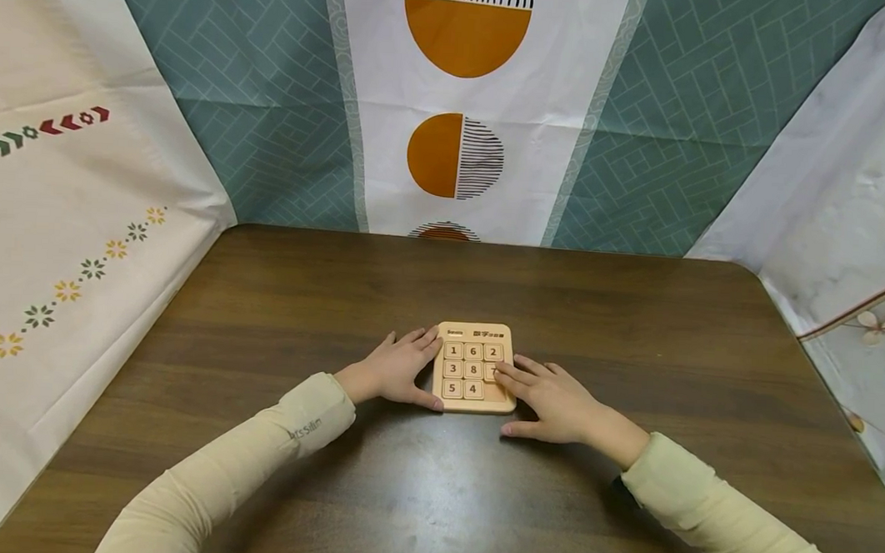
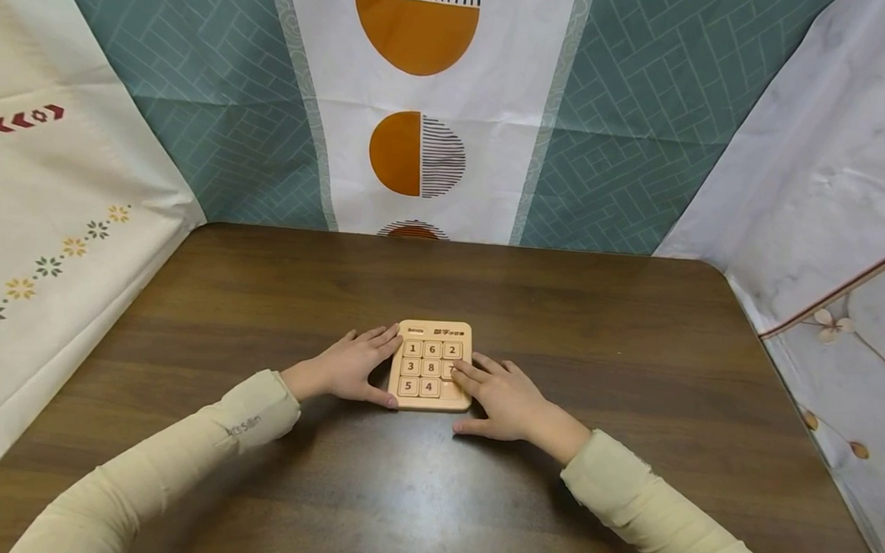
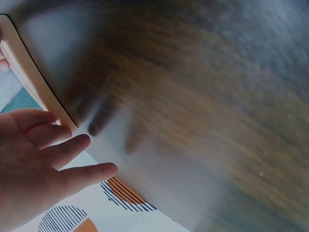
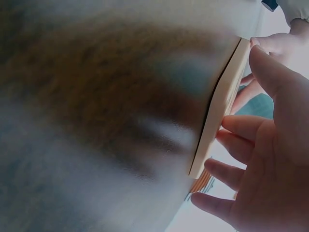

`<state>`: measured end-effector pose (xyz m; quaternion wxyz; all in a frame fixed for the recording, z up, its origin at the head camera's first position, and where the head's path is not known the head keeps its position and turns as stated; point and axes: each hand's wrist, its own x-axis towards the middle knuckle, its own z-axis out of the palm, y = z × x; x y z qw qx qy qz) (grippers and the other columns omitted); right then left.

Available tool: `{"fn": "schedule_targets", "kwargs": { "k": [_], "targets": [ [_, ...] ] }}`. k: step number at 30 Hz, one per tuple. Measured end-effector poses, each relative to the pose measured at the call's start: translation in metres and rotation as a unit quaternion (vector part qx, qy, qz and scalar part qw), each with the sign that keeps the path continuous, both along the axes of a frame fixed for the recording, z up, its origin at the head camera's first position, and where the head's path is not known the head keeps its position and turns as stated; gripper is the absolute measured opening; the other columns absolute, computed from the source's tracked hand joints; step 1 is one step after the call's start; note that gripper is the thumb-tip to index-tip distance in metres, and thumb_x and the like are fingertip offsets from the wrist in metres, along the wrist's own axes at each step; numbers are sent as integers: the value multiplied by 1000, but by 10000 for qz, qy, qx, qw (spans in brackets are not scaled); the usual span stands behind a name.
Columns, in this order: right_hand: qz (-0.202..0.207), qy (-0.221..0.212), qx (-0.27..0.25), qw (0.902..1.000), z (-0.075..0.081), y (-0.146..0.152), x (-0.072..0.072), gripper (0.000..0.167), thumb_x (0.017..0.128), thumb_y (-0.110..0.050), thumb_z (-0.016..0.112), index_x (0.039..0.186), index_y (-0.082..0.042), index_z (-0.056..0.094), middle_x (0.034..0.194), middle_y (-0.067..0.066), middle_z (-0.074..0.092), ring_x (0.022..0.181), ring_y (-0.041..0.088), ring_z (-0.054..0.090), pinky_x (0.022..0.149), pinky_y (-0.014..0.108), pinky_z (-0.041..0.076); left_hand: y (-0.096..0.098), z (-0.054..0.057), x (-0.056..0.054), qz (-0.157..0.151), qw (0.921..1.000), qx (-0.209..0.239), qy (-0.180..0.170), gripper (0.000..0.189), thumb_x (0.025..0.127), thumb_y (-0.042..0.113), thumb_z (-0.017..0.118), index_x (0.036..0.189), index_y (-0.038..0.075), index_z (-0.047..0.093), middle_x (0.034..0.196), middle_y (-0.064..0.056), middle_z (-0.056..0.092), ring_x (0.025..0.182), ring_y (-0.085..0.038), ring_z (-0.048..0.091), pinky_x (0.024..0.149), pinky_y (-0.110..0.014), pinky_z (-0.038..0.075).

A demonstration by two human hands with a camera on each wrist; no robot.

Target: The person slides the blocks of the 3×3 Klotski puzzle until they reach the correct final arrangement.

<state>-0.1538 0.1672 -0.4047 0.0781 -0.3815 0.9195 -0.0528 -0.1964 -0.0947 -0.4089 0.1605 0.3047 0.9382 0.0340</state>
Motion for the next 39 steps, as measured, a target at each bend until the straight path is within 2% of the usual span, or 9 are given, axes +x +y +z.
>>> {"fn": "schedule_targets", "kwargs": {
  "k": [6, 16, 32, 39],
  "targets": [
    [36, 8, -69, 10000, -1, 1, 3, 77, 81, -56, 58, 138, -7, 41, 144, 6, 35, 131, 33, 28, 94, 57, 30, 0, 1, 1, 22, 10000, 4, -52, 104, 72, 68, 58, 145, 5, 21, 151, -11, 11, 136, -28, 15, 100, -58, 21],
    [112, 44, -73, 9999, 0, 2, 9, 77, 81, -55, 57, 137, -5, 41, 143, 8, 36, 131, 33, 28, 94, 57, 30, 1, 0, -1, -85, 9999, -132, 70, 105, 71, 70, 57, 144, 4, 22, 150, -13, 12, 136, -27, 15, 100, -58, 20],
    [251, 90, -12, 9996, 2, 1, 20, 77, 81, -56, 57, 137, -5, 42, 142, 9, 37, 130, 33, 31, 91, 58, 33, 1, 0, -1, -114, 9999, -74, 92, 105, 70, 69, 58, 144, 2, 24, 150, -15, 13, 136, -29, 16, 100, -58, 22],
    [300, 161, 47, 9994, 2, 1, 23, 78, 80, -56, 57, 136, -4, 43, 142, 10, 37, 129, 33, 32, 91, 56, 34, 1, -1, -3, -134, 9998, -106, 115, 105, 70, 69, 59, 143, 2, 25, 149, -15, 14, 136, -30, 17, 99, -59, 22]
  ]
}}
